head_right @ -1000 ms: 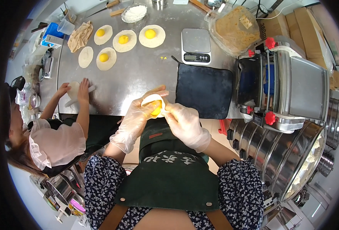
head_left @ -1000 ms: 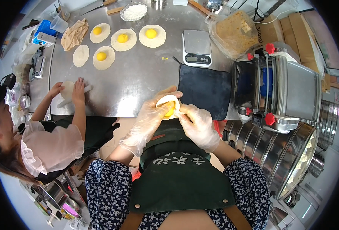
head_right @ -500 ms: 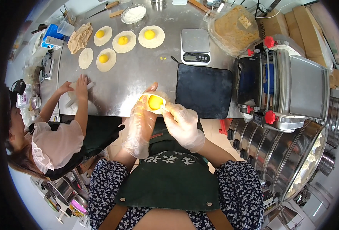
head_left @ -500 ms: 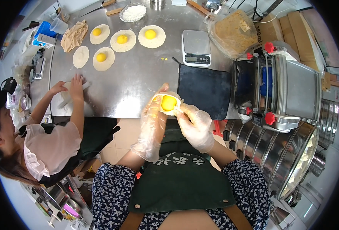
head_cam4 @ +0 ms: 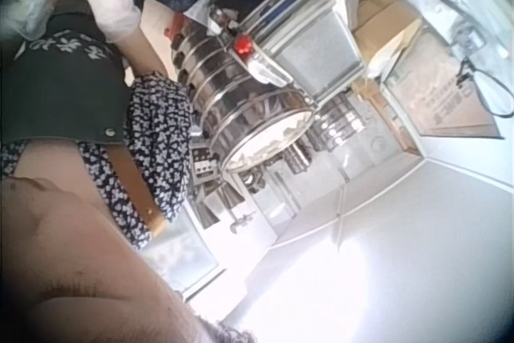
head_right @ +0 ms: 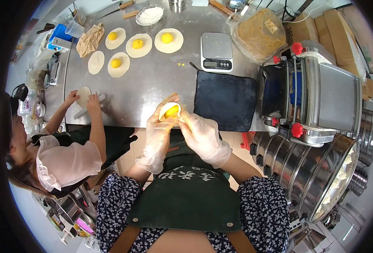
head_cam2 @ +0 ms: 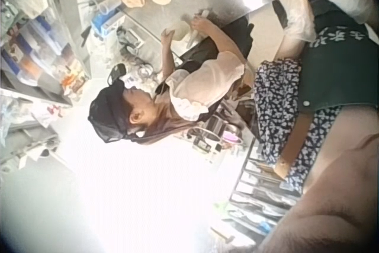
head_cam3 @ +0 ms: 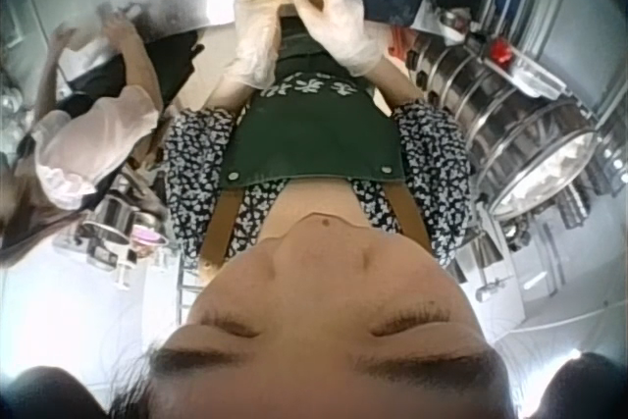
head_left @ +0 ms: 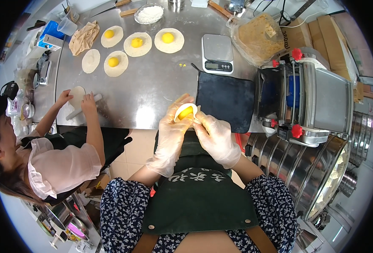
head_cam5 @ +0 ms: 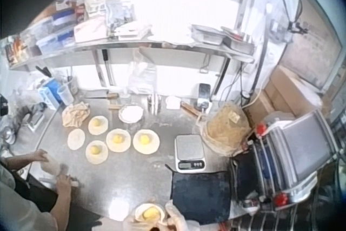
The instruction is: Preparing and filling dough wrappers to make steamed buns and placing them in a steamer tray.
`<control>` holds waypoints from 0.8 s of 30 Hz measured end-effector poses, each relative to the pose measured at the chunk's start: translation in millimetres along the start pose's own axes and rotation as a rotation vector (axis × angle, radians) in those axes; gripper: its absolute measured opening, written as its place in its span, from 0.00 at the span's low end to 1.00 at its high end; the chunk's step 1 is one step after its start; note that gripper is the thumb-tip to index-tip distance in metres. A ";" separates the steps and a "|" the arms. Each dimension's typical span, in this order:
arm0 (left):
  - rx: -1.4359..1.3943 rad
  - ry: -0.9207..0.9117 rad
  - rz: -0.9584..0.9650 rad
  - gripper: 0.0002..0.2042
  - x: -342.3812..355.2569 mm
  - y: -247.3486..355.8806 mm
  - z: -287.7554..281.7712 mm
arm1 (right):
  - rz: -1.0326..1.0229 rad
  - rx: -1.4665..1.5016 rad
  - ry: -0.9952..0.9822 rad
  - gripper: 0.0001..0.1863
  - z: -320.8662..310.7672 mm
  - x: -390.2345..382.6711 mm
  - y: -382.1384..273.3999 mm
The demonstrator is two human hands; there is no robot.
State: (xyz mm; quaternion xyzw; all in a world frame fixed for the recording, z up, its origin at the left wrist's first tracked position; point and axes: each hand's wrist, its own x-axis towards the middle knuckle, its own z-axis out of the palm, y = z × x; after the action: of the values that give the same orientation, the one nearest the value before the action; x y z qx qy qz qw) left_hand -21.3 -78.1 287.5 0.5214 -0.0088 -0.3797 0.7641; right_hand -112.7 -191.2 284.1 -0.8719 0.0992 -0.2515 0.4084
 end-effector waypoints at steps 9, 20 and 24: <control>0.059 -0.081 0.020 0.16 1.9 1.8 0.0 | 0.175 0.100 0.078 0.17 6.6 -11.3 -5.2; 0.102 -0.095 0.020 0.14 -1.5 18.6 3.4 | -0.049 0.024 -0.019 0.16 -2.9 -2.5 1.1; 0.389 -0.169 0.059 0.16 3.0 14.1 -1.3 | 0.159 0.035 0.009 0.16 -0.1 -5.4 -6.5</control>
State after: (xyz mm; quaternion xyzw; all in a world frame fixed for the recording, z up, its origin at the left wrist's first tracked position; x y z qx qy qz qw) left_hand -10.6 -76.5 297.1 0.6248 -0.1612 -0.3908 0.6564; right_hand -117.6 -185.1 287.2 -0.8529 0.1655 -0.2239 0.4416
